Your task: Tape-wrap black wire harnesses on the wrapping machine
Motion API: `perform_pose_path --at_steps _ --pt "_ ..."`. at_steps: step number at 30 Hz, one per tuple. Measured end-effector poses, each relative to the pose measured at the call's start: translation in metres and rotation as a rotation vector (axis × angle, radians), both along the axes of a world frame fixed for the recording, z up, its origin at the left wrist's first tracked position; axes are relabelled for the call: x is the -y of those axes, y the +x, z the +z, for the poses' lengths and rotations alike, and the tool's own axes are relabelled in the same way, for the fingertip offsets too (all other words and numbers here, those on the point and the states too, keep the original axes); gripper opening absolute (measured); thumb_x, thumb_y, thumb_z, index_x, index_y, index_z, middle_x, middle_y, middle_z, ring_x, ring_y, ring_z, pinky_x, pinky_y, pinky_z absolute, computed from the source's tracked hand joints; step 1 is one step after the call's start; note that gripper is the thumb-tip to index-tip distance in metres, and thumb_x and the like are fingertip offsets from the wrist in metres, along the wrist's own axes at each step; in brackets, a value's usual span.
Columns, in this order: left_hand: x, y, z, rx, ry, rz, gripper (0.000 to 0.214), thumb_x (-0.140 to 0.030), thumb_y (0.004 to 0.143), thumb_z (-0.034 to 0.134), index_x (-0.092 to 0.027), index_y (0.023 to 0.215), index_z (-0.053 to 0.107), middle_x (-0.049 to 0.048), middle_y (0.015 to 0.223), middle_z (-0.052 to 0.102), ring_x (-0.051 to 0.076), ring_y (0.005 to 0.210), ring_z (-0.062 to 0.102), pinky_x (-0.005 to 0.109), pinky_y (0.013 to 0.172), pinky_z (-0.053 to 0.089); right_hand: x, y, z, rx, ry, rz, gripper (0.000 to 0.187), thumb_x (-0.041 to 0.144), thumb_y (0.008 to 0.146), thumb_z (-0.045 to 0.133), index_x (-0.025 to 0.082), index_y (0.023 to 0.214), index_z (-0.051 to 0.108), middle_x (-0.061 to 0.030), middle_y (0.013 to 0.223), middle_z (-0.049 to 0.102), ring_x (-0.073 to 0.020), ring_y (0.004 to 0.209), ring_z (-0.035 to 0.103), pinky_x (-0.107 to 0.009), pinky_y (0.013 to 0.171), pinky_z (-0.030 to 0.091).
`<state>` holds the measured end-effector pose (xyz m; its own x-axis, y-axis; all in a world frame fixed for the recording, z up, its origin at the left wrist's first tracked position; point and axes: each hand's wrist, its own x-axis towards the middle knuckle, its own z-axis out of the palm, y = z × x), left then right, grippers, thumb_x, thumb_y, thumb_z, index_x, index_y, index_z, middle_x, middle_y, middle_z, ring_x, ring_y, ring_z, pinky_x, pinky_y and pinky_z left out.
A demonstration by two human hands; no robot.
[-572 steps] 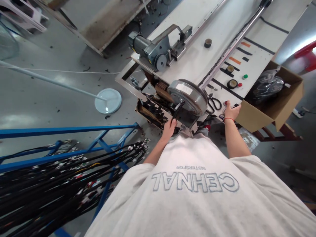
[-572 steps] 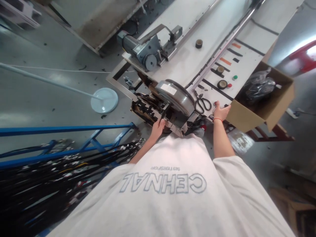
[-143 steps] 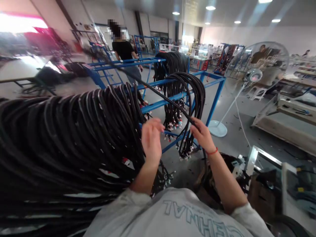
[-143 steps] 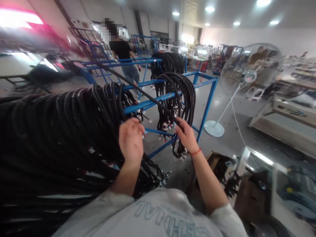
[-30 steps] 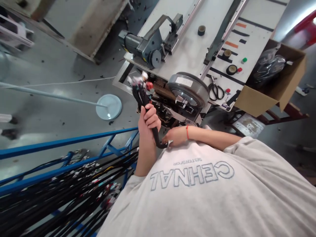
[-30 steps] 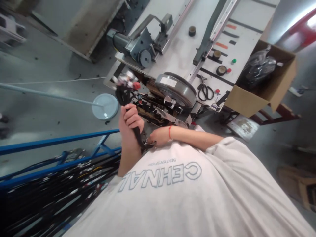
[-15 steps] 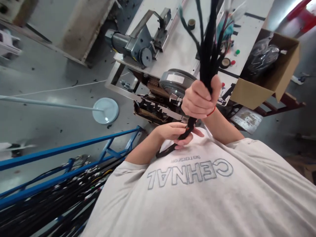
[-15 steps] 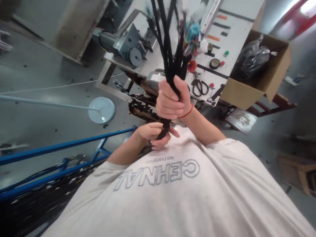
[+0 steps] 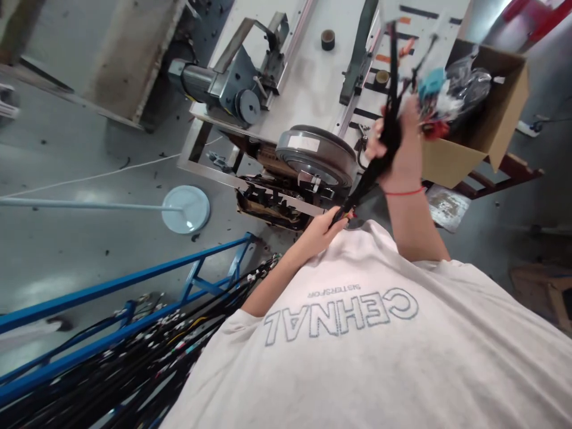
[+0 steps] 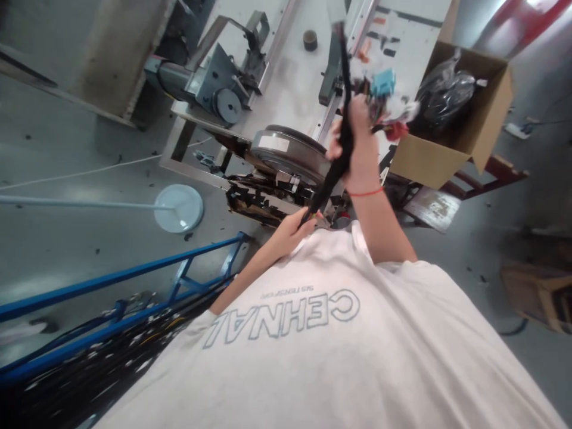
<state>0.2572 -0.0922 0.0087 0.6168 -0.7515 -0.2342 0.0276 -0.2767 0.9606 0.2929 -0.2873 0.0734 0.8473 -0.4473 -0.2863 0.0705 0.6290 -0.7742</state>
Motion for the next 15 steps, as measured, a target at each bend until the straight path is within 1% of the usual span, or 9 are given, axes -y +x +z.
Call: perform_pose_path --at_steps 2,4,6,7,9,11,12,14,15 --pt "-0.016 0.001 -0.001 -0.117 0.014 -0.095 0.036 -0.045 0.096 0.048 -0.013 0.109 0.060 -0.0022 0.066 0.049 0.010 0.056 0.042 0.021 0.053 0.034 0.016 0.002 -0.005 -0.083 0.073 -0.031 0.039 0.046 0.098 0.033 0.022 0.076 0.054 0.0064 0.066 0.058 -0.0017 0.047 0.049 -0.015 0.043 0.034" --pt "-0.035 0.008 0.000 -0.235 0.054 -0.198 0.041 -0.047 0.096 0.048 -0.013 0.115 0.060 -0.0031 0.063 0.047 0.010 0.052 0.038 0.021 0.049 0.032 0.020 -0.003 -0.013 -0.075 -0.011 -0.049 0.026 0.042 0.094 0.048 0.023 0.079 0.056 0.0058 0.071 0.061 -0.0028 0.051 0.051 -0.015 0.045 0.036" --pt "-0.058 0.020 0.002 -0.330 0.126 -0.311 0.045 -0.048 0.094 0.051 -0.013 0.120 0.060 -0.0030 0.061 0.048 0.010 0.051 0.039 0.021 0.047 0.031 0.006 -0.016 -0.023 -0.025 -0.160 0.040 0.015 0.035 0.084 0.067 0.023 0.080 0.059 0.0063 0.068 0.061 -0.0042 0.048 0.048 -0.016 0.043 0.037" --pt "-0.071 0.026 0.004 -0.372 0.171 -0.372 0.045 -0.049 0.092 0.055 -0.013 0.118 0.062 -0.0024 0.060 0.050 0.011 0.051 0.041 0.021 0.047 0.032 -0.006 -0.024 -0.029 -0.023 -0.215 0.158 0.017 0.033 0.080 0.072 0.022 0.078 0.059 0.0067 0.063 0.059 -0.0046 0.045 0.045 -0.017 0.042 0.036" --pt "-0.098 0.035 0.007 -0.450 0.263 -0.496 0.043 -0.050 0.087 0.062 -0.013 0.108 0.068 -0.0008 0.060 0.054 0.012 0.052 0.045 0.021 0.047 0.034 -0.034 -0.042 -0.041 -0.043 -0.243 0.533 0.024 0.030 0.074 0.078 0.020 0.070 0.057 0.0065 0.054 0.055 -0.0058 0.042 0.044 -0.018 0.040 0.036" --pt "-0.122 0.038 0.009 -0.512 0.324 -0.591 0.040 -0.051 0.083 0.066 -0.013 0.097 0.072 0.0007 0.061 0.057 0.013 0.053 0.048 0.021 0.048 0.036 -0.058 -0.053 -0.055 -0.068 -0.140 0.929 0.026 0.030 0.072 0.079 0.017 0.067 0.057 0.0053 0.050 0.054 -0.0067 0.042 0.045 -0.018 0.039 0.037" --pt "-0.132 0.037 0.010 -0.535 0.336 -0.607 0.041 -0.051 0.083 0.066 -0.013 0.096 0.073 0.0015 0.063 0.059 0.013 0.054 0.049 0.021 0.049 0.037 -0.067 -0.055 -0.063 -0.086 -0.045 1.071 0.025 0.031 0.073 0.078 0.015 0.069 0.059 0.0052 0.049 0.053 -0.0064 0.040 0.044 -0.017 0.037 0.035" --pt "-0.148 0.032 0.010 -0.558 0.329 -0.546 0.042 -0.052 0.083 0.065 -0.014 0.100 0.073 0.0036 0.069 0.064 0.013 0.057 0.050 0.021 0.050 0.039 -0.077 -0.049 -0.080 -0.163 0.203 1.188 0.023 0.033 0.077 0.073 0.012 0.079 0.064 0.0071 0.047 0.049 -0.0046 0.037 0.038 -0.015 0.035 0.031" --pt "-0.154 0.028 0.009 -0.554 0.319 -0.472 0.043 -0.052 0.084 0.065 -0.014 0.104 0.072 0.0049 0.074 0.066 0.013 0.058 0.050 0.020 0.051 0.040 -0.080 -0.042 -0.089 -0.214 0.324 1.140 0.022 0.033 0.080 0.070 0.012 0.084 0.064 0.0084 0.047 0.048 -0.0035 0.035 0.035 -0.014 0.034 0.029"
